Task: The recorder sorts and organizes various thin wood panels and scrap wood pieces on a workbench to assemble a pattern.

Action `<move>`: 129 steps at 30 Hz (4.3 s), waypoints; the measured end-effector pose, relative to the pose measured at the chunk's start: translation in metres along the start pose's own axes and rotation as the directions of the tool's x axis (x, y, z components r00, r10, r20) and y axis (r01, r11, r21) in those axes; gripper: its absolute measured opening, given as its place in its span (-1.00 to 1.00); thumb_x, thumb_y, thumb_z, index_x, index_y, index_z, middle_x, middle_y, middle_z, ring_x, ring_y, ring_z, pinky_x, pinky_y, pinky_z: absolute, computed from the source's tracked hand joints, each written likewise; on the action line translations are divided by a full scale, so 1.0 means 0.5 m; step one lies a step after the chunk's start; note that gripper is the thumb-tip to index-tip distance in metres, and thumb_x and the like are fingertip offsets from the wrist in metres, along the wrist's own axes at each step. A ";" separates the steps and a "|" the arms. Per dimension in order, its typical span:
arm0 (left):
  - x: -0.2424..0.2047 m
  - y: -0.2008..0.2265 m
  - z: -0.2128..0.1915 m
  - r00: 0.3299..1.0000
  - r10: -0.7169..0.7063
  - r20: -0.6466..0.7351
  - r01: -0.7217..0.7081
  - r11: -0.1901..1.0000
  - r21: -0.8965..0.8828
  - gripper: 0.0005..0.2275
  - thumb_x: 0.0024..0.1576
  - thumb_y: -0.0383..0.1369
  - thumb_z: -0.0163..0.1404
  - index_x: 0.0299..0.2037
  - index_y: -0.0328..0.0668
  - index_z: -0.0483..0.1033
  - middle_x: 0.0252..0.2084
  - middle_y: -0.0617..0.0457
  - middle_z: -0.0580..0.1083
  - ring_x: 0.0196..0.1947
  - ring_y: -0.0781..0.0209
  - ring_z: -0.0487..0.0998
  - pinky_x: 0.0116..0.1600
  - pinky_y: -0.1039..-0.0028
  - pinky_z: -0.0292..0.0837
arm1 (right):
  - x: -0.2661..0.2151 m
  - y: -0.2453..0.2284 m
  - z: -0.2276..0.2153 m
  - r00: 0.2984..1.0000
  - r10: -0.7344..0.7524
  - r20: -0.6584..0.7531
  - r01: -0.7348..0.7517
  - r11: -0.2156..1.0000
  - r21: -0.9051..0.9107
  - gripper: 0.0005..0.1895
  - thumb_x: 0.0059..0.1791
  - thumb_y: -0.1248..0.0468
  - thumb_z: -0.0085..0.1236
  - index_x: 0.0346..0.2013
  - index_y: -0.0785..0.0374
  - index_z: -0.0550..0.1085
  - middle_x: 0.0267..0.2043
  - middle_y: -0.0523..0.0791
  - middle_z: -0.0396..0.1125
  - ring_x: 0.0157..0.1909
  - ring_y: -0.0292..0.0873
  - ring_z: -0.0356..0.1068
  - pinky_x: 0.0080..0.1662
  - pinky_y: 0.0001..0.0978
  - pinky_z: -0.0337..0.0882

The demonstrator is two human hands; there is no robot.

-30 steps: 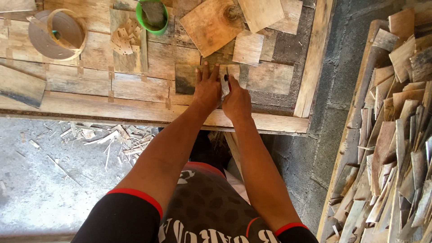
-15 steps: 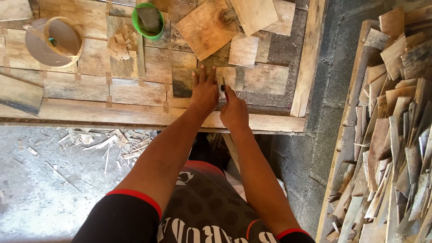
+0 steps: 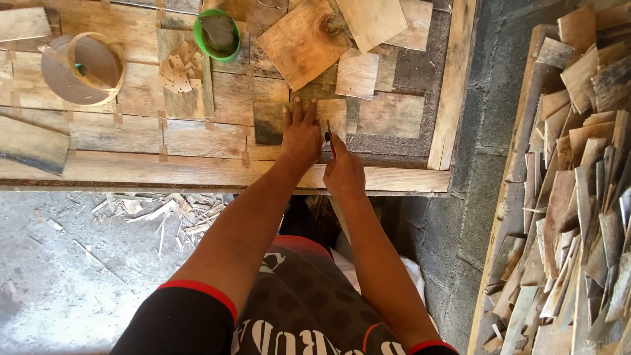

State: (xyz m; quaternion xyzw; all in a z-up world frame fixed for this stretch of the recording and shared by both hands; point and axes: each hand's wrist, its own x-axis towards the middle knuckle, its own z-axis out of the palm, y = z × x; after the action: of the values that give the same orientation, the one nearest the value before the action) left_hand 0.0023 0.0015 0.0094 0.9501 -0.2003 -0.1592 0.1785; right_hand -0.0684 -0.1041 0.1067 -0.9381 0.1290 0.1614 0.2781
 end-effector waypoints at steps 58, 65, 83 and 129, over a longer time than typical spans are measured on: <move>-0.001 0.007 -0.002 0.997 -0.074 -0.024 0.074 0.997 -0.028 -0.68 0.19 -0.34 -0.01 0.08 -0.37 0.54 0.55 -0.07 0.02 0.54 -0.33 -0.11 0.52 -0.18 -0.20 | -0.123 0.083 0.031 0.995 -0.087 -0.045 0.086 0.996 -0.005 -0.39 -0.04 0.46 0.01 0.34 0.19 0.31 -0.17 0.23 0.47 -0.12 0.31 0.48 -0.04 0.12 0.46; -0.003 0.013 -0.029 0.997 -0.065 0.038 0.064 0.998 0.018 -0.62 0.15 -0.25 0.06 0.12 -0.29 0.51 0.54 -0.12 0.00 0.53 -0.34 -0.13 0.49 -0.20 -0.21 | -0.103 0.133 0.008 0.989 0.122 -0.080 -0.126 0.991 -0.047 -0.27 0.05 0.35 -0.08 0.52 -0.09 0.04 -0.03 0.12 0.33 -0.18 0.13 0.45 -0.13 0.00 0.52; -0.180 -0.083 0.020 0.683 -0.514 -0.519 0.188 0.811 -0.555 -0.62 0.08 -0.43 0.22 0.10 -0.40 0.54 0.18 -0.28 0.46 0.18 -0.27 0.42 0.23 0.03 0.37 | 0.068 0.156 0.068 0.953 -0.038 -0.301 -0.035 0.971 -0.235 -0.39 0.05 0.14 0.13 0.36 0.21 0.24 0.24 0.07 0.27 0.31 0.10 0.23 0.28 0.10 0.20; -0.233 -0.146 -0.038 0.755 -0.617 0.223 -0.032 -0.374 -0.927 -0.89 0.23 -0.39 0.11 -0.15 -0.25 0.60 -0.34 0.06 0.60 -0.46 0.32 0.55 -0.37 0.54 0.49 | 0.070 0.136 0.140 0.979 0.205 -0.008 0.004 0.018 1.000 -0.78 0.11 0.12 0.09 0.03 0.02 0.38 -0.16 -0.21 0.41 -0.25 -0.24 0.43 -0.35 -0.37 0.43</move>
State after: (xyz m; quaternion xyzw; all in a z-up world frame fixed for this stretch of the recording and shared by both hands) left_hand -0.0681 0.1204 0.0238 0.4437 0.3250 -0.0915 0.8301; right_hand -0.0753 -0.1249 0.0055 -0.4747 0.2915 -0.0261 0.8301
